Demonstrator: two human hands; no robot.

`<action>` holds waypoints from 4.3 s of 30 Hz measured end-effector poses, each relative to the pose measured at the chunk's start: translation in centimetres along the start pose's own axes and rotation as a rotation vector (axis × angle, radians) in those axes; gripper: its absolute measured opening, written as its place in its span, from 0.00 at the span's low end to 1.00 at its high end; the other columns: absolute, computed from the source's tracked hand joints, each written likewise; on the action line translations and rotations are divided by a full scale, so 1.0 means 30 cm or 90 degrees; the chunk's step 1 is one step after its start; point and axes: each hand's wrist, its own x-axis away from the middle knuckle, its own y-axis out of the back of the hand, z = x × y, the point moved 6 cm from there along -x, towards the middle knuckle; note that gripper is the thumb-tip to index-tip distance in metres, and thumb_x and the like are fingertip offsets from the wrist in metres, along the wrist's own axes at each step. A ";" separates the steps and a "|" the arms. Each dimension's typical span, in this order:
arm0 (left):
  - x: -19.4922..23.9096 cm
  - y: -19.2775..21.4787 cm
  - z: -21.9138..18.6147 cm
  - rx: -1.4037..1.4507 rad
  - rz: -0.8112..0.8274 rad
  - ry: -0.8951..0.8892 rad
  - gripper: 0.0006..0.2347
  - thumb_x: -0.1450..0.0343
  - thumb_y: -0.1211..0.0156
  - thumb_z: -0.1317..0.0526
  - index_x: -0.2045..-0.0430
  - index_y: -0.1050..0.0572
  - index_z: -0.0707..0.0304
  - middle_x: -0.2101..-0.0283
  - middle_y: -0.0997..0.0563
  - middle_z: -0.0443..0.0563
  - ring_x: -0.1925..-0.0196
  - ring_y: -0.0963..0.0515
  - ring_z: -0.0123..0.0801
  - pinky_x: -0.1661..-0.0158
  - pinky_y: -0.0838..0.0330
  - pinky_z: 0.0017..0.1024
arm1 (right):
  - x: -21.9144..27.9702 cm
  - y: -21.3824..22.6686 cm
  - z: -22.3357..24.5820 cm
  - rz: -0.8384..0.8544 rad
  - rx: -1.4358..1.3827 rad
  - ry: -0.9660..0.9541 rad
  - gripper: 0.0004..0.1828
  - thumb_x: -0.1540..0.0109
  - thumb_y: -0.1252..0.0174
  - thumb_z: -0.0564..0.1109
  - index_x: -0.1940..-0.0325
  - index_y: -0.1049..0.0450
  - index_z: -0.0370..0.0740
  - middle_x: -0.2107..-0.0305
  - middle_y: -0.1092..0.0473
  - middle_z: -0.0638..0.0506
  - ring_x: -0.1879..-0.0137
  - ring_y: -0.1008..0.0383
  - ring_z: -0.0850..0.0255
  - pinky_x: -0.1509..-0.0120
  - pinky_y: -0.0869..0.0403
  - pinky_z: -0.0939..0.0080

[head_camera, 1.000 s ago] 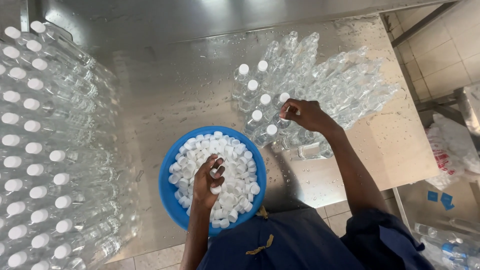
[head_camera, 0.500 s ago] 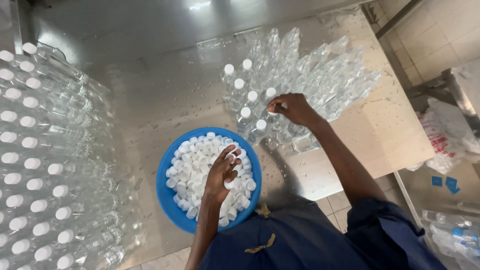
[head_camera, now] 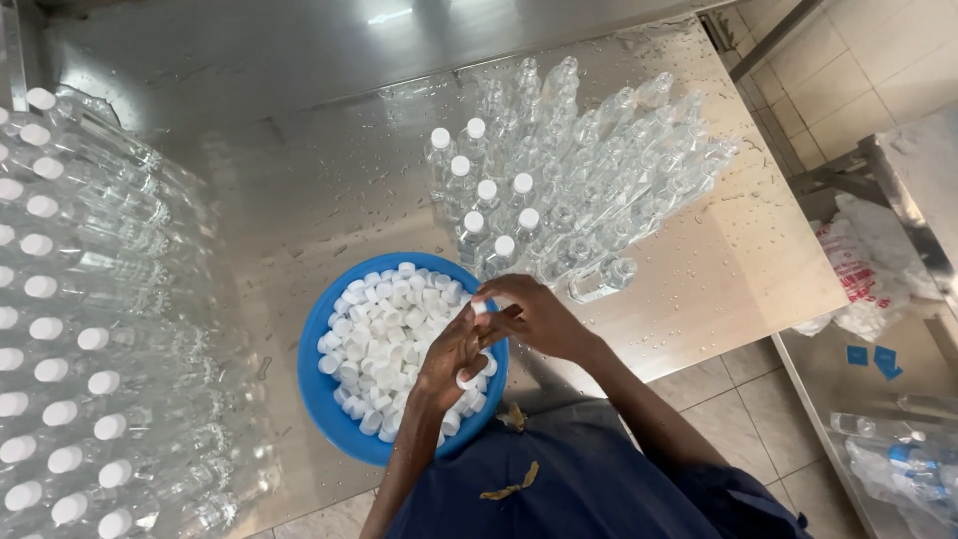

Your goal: The person stands at a stainless steel table and repeatedly picks up white bottle caps from a blue basin to screw onto clear plastic bottles arranged on the table. The person uses both hands to cap the bottles and occasionally moves the capped bottles to the side.

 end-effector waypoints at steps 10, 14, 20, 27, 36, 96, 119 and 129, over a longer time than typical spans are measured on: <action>0.029 0.391 -0.013 0.183 -0.023 -0.131 0.26 0.18 0.52 0.62 0.22 0.45 0.70 0.35 0.24 0.73 0.58 0.13 0.47 0.86 0.32 0.23 | -0.165 0.427 -0.411 -0.024 0.678 0.052 0.21 0.31 0.34 0.54 0.39 0.21 0.41 0.47 0.28 0.44 0.29 0.35 0.43 0.23 0.43 0.32; 0.082 0.507 -0.062 0.146 -0.278 -0.125 0.21 0.19 0.48 0.56 0.30 0.34 0.62 0.48 0.19 0.58 0.72 0.26 0.27 0.89 0.42 0.19 | -0.207 0.475 -0.426 0.036 0.581 0.064 0.19 0.30 0.38 0.57 0.39 0.20 0.48 0.51 0.27 0.50 0.33 0.32 0.50 0.19 0.47 0.35; 0.142 0.520 -0.117 0.157 -0.316 -0.164 0.13 0.18 0.47 0.58 0.40 0.28 0.62 0.58 0.19 0.54 0.80 0.31 0.20 0.90 0.45 0.17 | -0.266 0.495 -0.551 0.232 0.402 -0.132 0.19 0.26 0.49 0.57 0.35 0.19 0.59 0.54 0.20 0.57 0.34 0.25 0.59 0.13 0.65 0.37; 0.056 0.446 -0.088 0.153 -0.248 -0.146 0.11 0.19 0.44 0.58 0.44 0.27 0.60 0.65 0.21 0.50 0.82 0.33 0.20 0.89 0.45 0.17 | -0.335 0.522 -0.554 0.232 0.297 -0.101 0.25 0.33 0.46 0.70 0.48 0.11 0.60 0.62 0.16 0.61 0.44 0.19 0.61 0.26 0.51 0.45; -0.091 0.339 -0.015 0.163 -0.232 -0.168 0.06 0.18 0.48 0.59 0.51 0.27 0.55 0.68 0.30 0.40 0.77 0.37 0.18 0.87 0.45 0.15 | -0.284 0.511 -0.478 0.155 0.394 -0.136 0.19 0.29 0.39 0.64 0.43 0.15 0.56 0.54 0.17 0.53 0.38 0.21 0.52 0.15 0.48 0.33; 0.098 0.501 -0.219 -1.396 -0.650 -0.259 0.32 0.23 0.39 0.38 0.28 0.33 0.54 0.31 0.28 0.62 0.32 0.28 0.63 0.44 0.25 0.60 | -0.148 0.512 -0.402 0.347 0.281 -0.466 0.22 0.34 0.39 0.60 0.38 0.13 0.59 0.43 0.14 0.54 0.39 0.15 0.51 0.34 0.30 0.53; 0.233 0.472 -0.262 -0.961 -0.583 -0.308 0.06 0.20 0.43 0.58 0.54 0.19 0.46 0.51 0.24 0.45 0.49 0.18 0.41 0.51 0.18 0.46 | 0.130 0.241 -0.044 -0.132 0.360 0.079 0.15 0.28 0.36 0.55 0.40 0.19 0.52 0.40 0.31 0.49 0.28 0.35 0.50 0.24 0.35 0.46; 0.221 0.207 -0.069 0.058 -0.343 -0.209 0.19 0.22 0.37 0.61 0.35 0.25 0.62 0.62 0.28 0.49 0.58 0.26 0.31 0.67 0.36 0.28 | 0.150 -0.093 0.041 0.043 0.048 0.018 0.19 0.25 0.42 0.50 0.30 0.26 0.47 0.42 0.27 0.43 0.35 0.24 0.39 0.37 0.22 0.33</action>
